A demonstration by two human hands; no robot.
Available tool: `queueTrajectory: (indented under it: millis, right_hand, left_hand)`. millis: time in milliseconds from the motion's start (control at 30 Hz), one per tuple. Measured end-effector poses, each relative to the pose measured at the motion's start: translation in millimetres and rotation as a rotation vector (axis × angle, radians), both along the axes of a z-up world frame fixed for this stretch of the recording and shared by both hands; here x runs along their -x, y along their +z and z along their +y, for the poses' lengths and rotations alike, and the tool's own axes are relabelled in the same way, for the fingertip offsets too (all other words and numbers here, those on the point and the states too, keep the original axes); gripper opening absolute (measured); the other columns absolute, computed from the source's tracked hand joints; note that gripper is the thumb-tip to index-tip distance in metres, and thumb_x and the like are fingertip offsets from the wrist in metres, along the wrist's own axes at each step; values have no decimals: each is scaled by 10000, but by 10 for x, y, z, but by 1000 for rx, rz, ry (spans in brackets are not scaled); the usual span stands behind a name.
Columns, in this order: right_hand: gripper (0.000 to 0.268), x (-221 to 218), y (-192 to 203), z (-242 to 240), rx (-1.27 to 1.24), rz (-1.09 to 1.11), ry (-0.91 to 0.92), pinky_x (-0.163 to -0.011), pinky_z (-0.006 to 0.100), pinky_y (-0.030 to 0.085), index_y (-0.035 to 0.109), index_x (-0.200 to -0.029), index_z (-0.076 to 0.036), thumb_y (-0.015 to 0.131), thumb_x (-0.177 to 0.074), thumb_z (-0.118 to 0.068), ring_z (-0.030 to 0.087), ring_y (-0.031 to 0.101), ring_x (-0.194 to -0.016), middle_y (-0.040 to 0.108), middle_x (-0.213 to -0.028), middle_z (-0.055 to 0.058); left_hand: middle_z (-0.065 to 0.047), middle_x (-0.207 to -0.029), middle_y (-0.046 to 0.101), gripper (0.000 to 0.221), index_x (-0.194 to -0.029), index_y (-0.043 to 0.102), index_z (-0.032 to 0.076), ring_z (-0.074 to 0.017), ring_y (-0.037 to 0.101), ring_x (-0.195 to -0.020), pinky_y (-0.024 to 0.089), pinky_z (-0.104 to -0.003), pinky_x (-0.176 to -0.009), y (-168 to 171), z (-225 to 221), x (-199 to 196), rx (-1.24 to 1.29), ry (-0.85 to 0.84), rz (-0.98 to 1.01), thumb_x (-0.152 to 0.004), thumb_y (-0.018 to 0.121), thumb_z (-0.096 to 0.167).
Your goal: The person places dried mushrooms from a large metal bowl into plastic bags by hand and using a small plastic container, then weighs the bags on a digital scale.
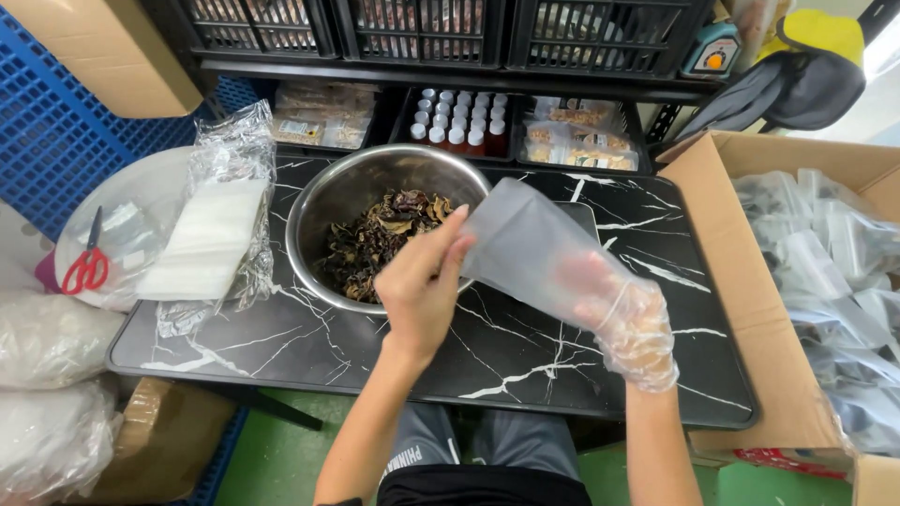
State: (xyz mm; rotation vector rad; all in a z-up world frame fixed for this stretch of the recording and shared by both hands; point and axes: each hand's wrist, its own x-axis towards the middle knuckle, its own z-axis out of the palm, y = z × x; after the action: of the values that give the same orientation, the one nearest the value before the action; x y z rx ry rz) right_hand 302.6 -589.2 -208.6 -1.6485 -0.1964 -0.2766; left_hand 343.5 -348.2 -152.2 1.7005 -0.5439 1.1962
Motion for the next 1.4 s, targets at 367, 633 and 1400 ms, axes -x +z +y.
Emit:
queueTrajectory:
  millis: [367, 633, 1400]
  right_hand:
    - [468, -597, 289, -225, 40, -46, 77, -990, 386, 560, 691, -1258, -35, 787, -800, -35, 238, 720, -1046, 734, -1115, 164]
    - [437, -825, 503, -156, 87, -145, 141, -990, 423, 561, 712, -1214, -31, 823, -793, -75, 272, 735, -1019, 743, -1086, 186]
    - [457, -822, 777, -43, -552, 316, 895, -801, 368, 439, 448, -1379, -171, 575, -946, -243, 230, 550, -809, 444, -1299, 194]
  left_hand:
    - [-37, -760, 767, 141, -829, 759, 68, -123, 730, -650, 596, -236, -630, 380, 166, -273, 101, -105, 147, -805, 898, 51]
    - [-29, -916, 615, 61, -884, 783, 88, -182, 583, -808, 530, -323, -706, 411, 297, -427, -33, 100, -69, -901, 838, 68]
    - [-223, -1038, 761, 58, -848, 745, 62, -329, 750, -975, 645, -410, -787, 409, 707, -350, 71, -652, 475, -851, 800, 45]
